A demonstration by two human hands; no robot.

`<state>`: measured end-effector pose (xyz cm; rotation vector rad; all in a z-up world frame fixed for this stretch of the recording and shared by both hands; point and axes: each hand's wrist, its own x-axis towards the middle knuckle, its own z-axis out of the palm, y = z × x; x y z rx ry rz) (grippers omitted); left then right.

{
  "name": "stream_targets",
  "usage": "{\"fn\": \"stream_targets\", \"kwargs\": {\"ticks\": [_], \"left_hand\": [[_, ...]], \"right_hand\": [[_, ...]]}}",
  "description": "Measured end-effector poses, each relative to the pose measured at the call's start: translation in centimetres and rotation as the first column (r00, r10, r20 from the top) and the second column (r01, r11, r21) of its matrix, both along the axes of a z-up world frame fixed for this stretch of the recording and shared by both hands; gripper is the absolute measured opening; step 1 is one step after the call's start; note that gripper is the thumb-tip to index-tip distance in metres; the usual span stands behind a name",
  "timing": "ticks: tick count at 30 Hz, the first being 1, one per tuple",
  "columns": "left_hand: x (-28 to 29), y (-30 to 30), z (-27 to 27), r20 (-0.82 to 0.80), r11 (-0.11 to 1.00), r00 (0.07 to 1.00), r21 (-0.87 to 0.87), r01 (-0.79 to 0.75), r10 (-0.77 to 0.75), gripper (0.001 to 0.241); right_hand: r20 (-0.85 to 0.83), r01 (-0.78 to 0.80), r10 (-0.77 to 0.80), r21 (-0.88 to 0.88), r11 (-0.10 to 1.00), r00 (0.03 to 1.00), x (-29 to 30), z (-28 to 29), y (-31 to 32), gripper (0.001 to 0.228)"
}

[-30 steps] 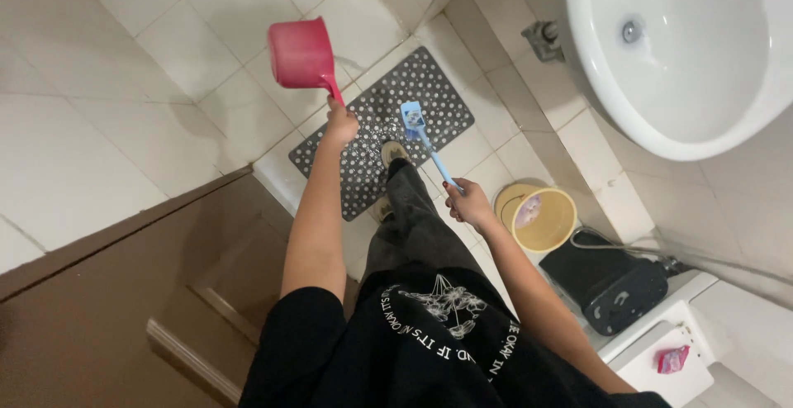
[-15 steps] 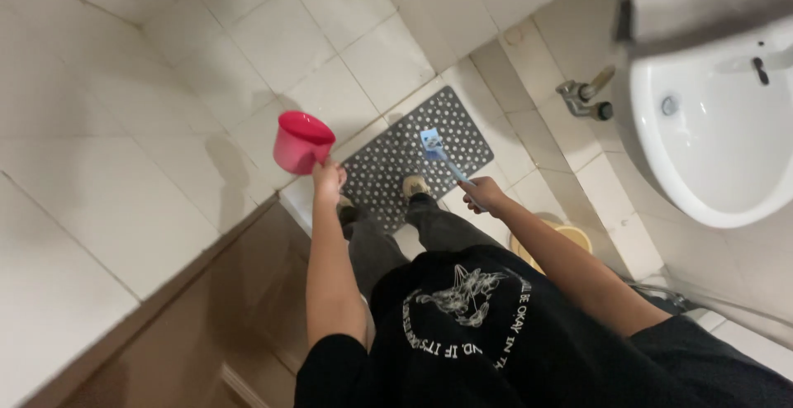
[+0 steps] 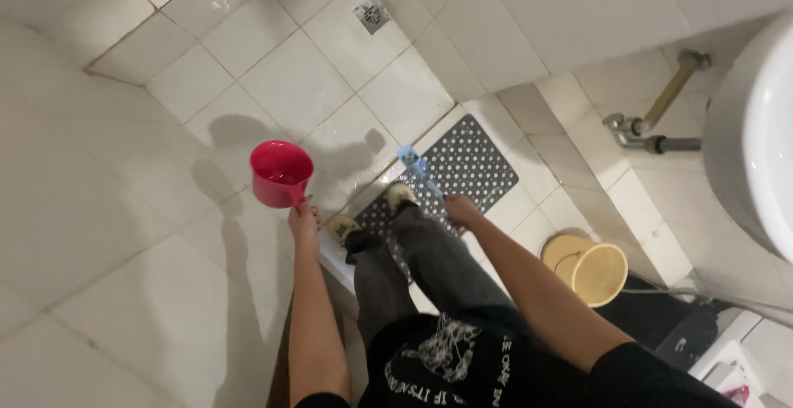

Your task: Cleaning the bathroom floor and toilet area using a brush and soapy water.

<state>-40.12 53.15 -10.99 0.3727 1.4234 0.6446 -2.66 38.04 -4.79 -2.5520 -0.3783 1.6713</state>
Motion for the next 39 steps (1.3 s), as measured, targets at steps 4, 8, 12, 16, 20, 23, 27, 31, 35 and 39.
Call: {"fn": "stream_targets", "kwargs": {"ticks": [4,8,12,16,20,23,27,31,35,39], "left_hand": [[0.5,4.7,-0.7,-0.066,0.994,0.996,-0.091,-0.058,0.052,0.033],[0.8,8.0,-5.3,0.049,0.956,0.955,-0.017,-0.293,0.293,0.033],[-0.8,10.9,-7.9,0.072,0.938,0.942,0.093,-0.334,0.328,0.036],[-2.8,13.1,-16.4,0.087,0.905,0.907,0.076,-0.417,0.411,0.034],[-2.9,17.2,-18.4,0.162,0.864,0.871,0.135,-0.485,0.464,0.038],[-2.3,19.6,-18.9,0.141,0.853,0.865,0.148,-0.500,0.482,0.041],[-1.6,21.2,-19.9,0.131,0.852,0.874,0.198,-0.485,0.467,0.043],[-1.5,22.5,-21.1,0.131,0.857,0.873,0.170,-0.486,0.469,0.042],[-1.2,24.4,-20.8,0.141,0.885,0.916,0.241,-0.399,0.375,0.045],[-0.8,25.2,-21.2,0.136,0.878,0.919,0.273,-0.394,0.370,0.046]], "right_hand": [[-0.008,-0.021,0.021,0.009,1.000,1.000,-2.9,-5.6,6.1,0.039],[0.154,-0.466,0.442,0.200,0.862,0.884,-4.9,-19.7,10.2,0.035],[0.121,-0.713,0.710,0.262,0.651,0.693,-10.5,-27.7,17.0,0.036],[0.126,-0.738,0.773,0.425,0.524,0.622,-15.1,-36.5,22.8,0.034],[0.096,-0.748,0.820,0.479,0.459,0.565,-19.0,-43.1,32.6,0.038],[0.059,-0.722,0.761,0.368,0.585,0.646,-19.0,-43.4,42.2,0.043],[-0.081,-0.211,0.338,0.641,0.738,0.938,-6.0,-56.1,50.8,0.057],[0.061,-0.013,-0.023,0.537,0.843,0.998,0.6,-52.2,54.7,0.043],[0.524,-0.583,0.257,0.714,0.389,0.812,2.5,-59.4,51.5,0.028],[0.199,-0.429,0.397,0.619,0.658,0.896,4.4,-58.2,52.3,0.029]]}}
